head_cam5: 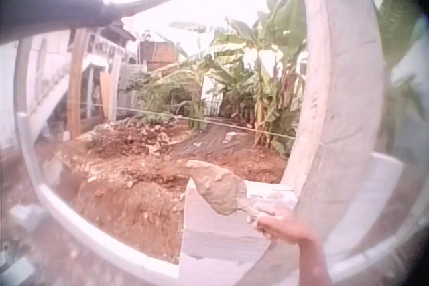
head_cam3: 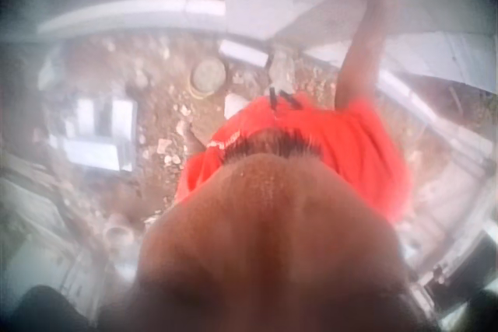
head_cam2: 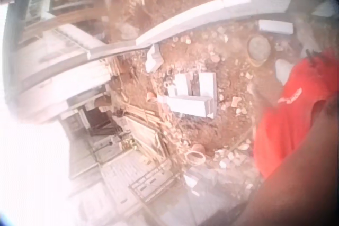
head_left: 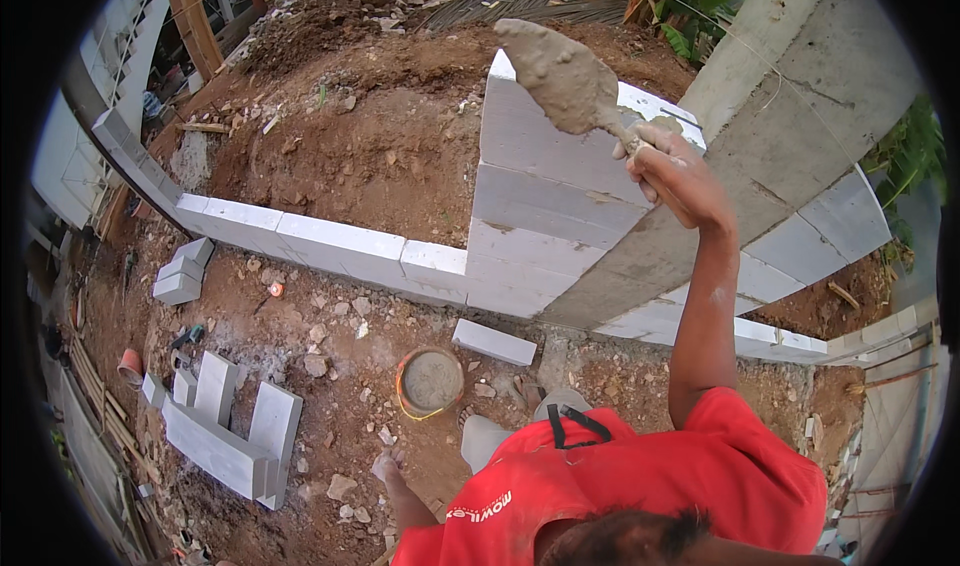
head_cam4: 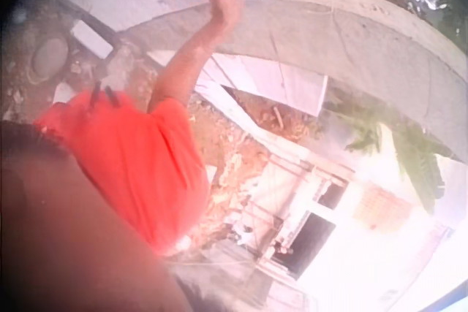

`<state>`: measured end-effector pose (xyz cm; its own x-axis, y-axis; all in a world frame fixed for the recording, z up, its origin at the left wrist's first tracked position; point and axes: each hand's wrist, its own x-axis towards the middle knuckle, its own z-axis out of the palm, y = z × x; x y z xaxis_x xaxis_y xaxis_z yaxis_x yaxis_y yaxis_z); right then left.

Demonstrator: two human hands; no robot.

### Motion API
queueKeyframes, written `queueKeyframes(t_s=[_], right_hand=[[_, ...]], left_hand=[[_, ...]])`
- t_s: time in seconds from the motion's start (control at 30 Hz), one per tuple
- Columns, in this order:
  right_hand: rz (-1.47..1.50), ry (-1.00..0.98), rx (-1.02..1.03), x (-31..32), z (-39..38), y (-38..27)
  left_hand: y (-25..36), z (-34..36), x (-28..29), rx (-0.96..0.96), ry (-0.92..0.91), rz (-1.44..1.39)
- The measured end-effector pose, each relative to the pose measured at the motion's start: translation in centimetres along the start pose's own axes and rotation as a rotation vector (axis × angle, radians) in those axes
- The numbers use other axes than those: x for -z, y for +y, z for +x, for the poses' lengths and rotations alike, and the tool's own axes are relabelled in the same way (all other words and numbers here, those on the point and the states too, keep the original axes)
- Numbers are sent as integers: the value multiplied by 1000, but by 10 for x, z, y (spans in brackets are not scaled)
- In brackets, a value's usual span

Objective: The person applies mortar to a low wall made of white blocks using a trowel and a bucket. They then pick up a block, apply mortar to it, and place it onto the wall, tapping it into position.

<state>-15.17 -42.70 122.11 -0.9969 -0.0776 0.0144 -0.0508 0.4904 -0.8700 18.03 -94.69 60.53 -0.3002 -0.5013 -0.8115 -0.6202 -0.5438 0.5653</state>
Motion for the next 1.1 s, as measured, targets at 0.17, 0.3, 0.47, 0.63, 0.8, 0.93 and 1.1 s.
queueKeyframes(t_s=[0.17, 0.3, 0.47, 0.63, 0.8, 0.93, 1.1], right_hand=[[-660, 237, 83, 43, 52, -30], [-948, 324, -35, 37, 69, -21], [-946, 390, -157, 64, 31, -3], [-947, 539, -98, 115, -7, 39], [-961, 596, -140, 122, -33, 43], [-915, 749, -201, 117, -48, 65], [-915, 790, -203, 78, -30, 58]], left_hand=[[71, 14, -23, -92, -138, -86], [88, 0, -49, -234, -166, -22], [29, -14, -42, -127, -251, 17], [-42, -13, -9, 234, -176, 275], [-38, -4, -19, 350, -234, 351], [-1, -5, -57, 182, -293, 428], [45, 17, -98, -25, -431, 382]])
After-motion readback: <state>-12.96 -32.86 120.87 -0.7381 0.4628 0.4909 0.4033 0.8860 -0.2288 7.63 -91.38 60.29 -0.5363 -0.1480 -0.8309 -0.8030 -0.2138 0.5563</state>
